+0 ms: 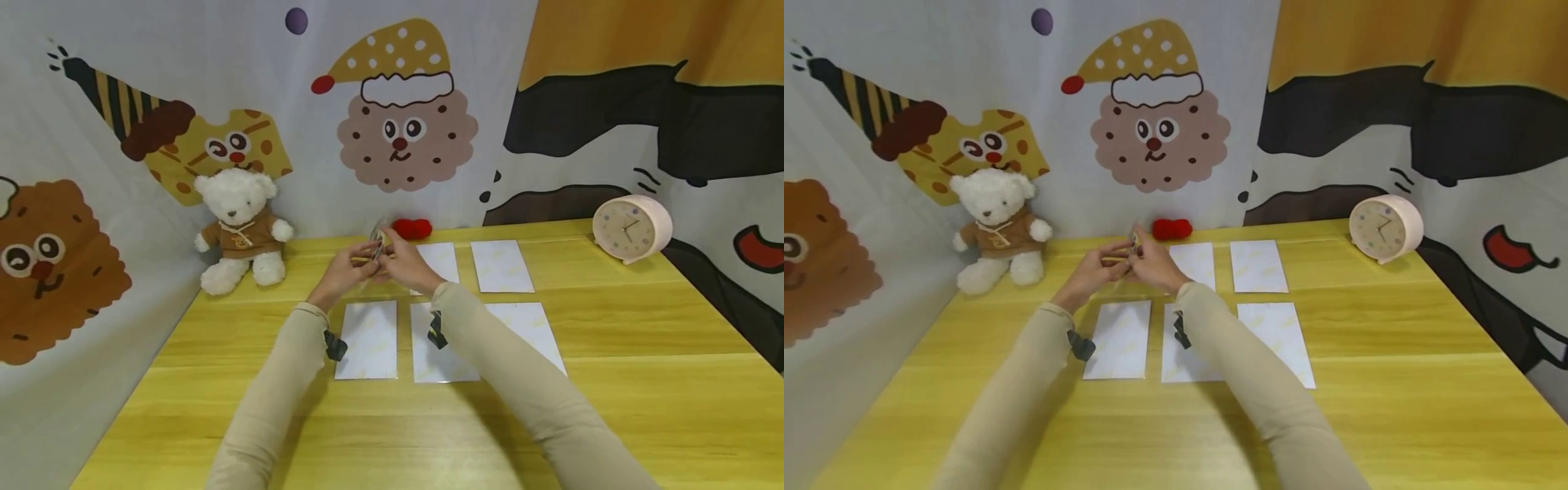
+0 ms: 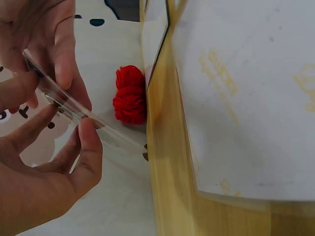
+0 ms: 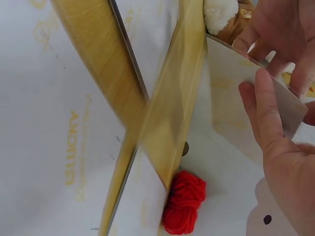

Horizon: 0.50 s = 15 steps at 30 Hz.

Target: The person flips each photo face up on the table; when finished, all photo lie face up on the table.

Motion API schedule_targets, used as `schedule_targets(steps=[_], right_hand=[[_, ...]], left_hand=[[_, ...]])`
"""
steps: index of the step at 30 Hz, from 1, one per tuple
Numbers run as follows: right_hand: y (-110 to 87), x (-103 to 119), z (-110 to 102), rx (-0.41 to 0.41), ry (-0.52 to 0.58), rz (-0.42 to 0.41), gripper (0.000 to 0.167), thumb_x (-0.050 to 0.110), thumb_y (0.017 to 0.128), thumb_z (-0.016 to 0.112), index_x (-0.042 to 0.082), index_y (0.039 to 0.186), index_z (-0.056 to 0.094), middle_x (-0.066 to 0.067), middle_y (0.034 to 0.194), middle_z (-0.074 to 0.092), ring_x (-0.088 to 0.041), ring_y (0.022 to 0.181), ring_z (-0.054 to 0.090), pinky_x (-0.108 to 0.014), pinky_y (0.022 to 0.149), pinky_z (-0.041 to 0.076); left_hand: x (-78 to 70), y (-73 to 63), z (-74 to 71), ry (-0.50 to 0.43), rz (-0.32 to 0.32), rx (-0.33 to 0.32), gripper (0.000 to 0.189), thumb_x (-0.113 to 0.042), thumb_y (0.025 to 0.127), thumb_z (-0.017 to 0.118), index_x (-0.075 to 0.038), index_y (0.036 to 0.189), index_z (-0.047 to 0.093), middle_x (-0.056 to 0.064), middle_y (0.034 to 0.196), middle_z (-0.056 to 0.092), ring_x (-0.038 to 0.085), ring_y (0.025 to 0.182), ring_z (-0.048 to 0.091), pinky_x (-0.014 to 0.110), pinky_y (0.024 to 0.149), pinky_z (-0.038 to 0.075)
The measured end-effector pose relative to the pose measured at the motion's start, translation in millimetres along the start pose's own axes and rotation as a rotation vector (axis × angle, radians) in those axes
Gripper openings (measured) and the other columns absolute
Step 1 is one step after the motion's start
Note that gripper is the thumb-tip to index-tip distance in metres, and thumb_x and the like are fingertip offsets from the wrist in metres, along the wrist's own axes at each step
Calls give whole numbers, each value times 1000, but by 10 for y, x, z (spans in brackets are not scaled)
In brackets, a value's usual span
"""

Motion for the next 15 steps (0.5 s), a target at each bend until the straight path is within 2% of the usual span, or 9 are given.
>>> schedule_targets(steps=[3, 6, 9, 12, 15], right_hand=[[-2, -23, -26, 2, -119, -32, 68, -1, 97, 45, 10, 160, 23, -25, 129, 63, -29, 100, 71, -45, 93, 60], [-14, -71, -55, 2, -181, -24, 68, 0, 95, 48, 9, 159, 28, -20, 127, 67, -23, 99, 71, -35, 90, 61], [-32, -126, -87, 0, -171, 9, 67, 1, 95, 50, 11, 159, 29, -17, 128, 67, -20, 98, 70, -32, 89, 60], [-43, -177, -132, -11, -132, 24, 68, 1, 95, 51, 13, 158, 31, -16, 131, 66, -17, 91, 66, -30, 79, 57], [-58, -208, -185, -36, -100, 21, 68, -1, 93, 50, 16, 157, 35, -14, 134, 64, -16, 83, 57, -27, 68, 49]], left_hand=[[22, -20, 4, 62, -5, -8, 50, -15, 98, 64, -13, 147, 52, 14, 144, 57, 35, 131, 57, 44, 101, 55], [61, -46, -18, 93, -29, -13, 51, -12, 96, 67, -9, 145, 54, 13, 146, 54, 34, 131, 55, 43, 100, 55], [100, -53, -49, 131, -37, -18, 53, -11, 93, 71, -9, 143, 56, 14, 148, 52, 34, 129, 56, 40, 97, 56], [137, -58, -107, 194, -42, -40, 50, -15, 92, 71, -11, 140, 59, 13, 151, 50, 35, 129, 54, 43, 98, 54], [188, -78, -183, 245, -55, -60, 48, -20, 94, 69, -15, 141, 59, 12, 155, 46, 38, 135, 49, 49, 103, 52]])
Point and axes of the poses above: each hand's wrist, its own y-axis towards the middle knuckle, its own z-axis out of the palm, x = y × z, the point moved 7 cm from there along y, towards the middle knuckle
